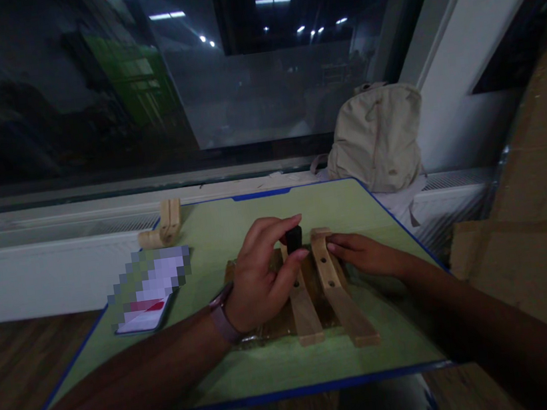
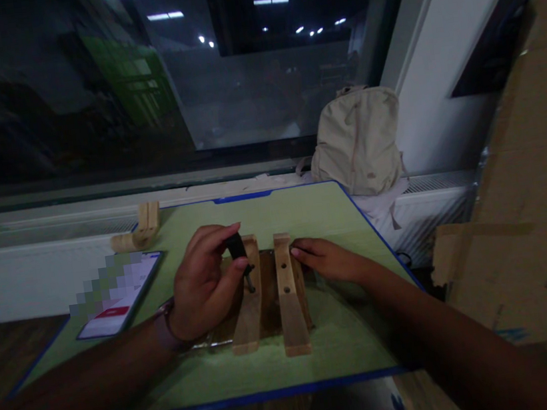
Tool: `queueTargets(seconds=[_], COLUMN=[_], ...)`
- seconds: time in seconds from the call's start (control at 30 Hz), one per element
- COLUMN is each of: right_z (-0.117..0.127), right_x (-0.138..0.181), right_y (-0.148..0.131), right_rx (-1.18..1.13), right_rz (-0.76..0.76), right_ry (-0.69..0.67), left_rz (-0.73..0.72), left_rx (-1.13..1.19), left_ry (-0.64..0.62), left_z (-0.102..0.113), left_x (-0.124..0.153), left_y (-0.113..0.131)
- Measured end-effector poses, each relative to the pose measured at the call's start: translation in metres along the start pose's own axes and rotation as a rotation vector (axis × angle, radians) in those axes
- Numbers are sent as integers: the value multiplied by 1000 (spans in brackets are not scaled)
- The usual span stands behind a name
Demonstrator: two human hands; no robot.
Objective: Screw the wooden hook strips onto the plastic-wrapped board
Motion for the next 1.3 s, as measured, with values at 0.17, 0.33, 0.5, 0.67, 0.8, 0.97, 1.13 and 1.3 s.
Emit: queueTargets(seconds=[0.17,0.33,0.5,0.67,0.8,0.97,1.13,1.3], right_z=[3,2,1,2,2,1,2,1], right_x=[-2,-1,0,0,0,0,1,0], right_y=[5,6,3,2,3,4,0,-1], right_rx=[53,45,31,59,65,43,45,25], right_rz=[1,-9,-12,14,24,4,1,1], right_ry=[34,25,19,26,26,18,21,11], left_rz=[25,33,-10,110,149,129,19,58], left_rx=[133,198,60,177,309,274,185,95], left_ry=[29,-5,6,43,43,-34,14,2], left_z=[-3,-7,-1,-4,-10,-13,-4,-5], left_x=[8,8,1,8,13,13,5,6], left_y=[-7,-8,-2,-18,-22,-18,-11,-12])
Point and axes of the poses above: each hand's wrist, its own x-axis away from the middle knuckle, its own z-axis out of the back of the hand, y = z × x, the point moved 10 cm from there along -x, towards the middle knuckle, and after that the axes turned 4 degrees about -z, right-handed, at the moved point
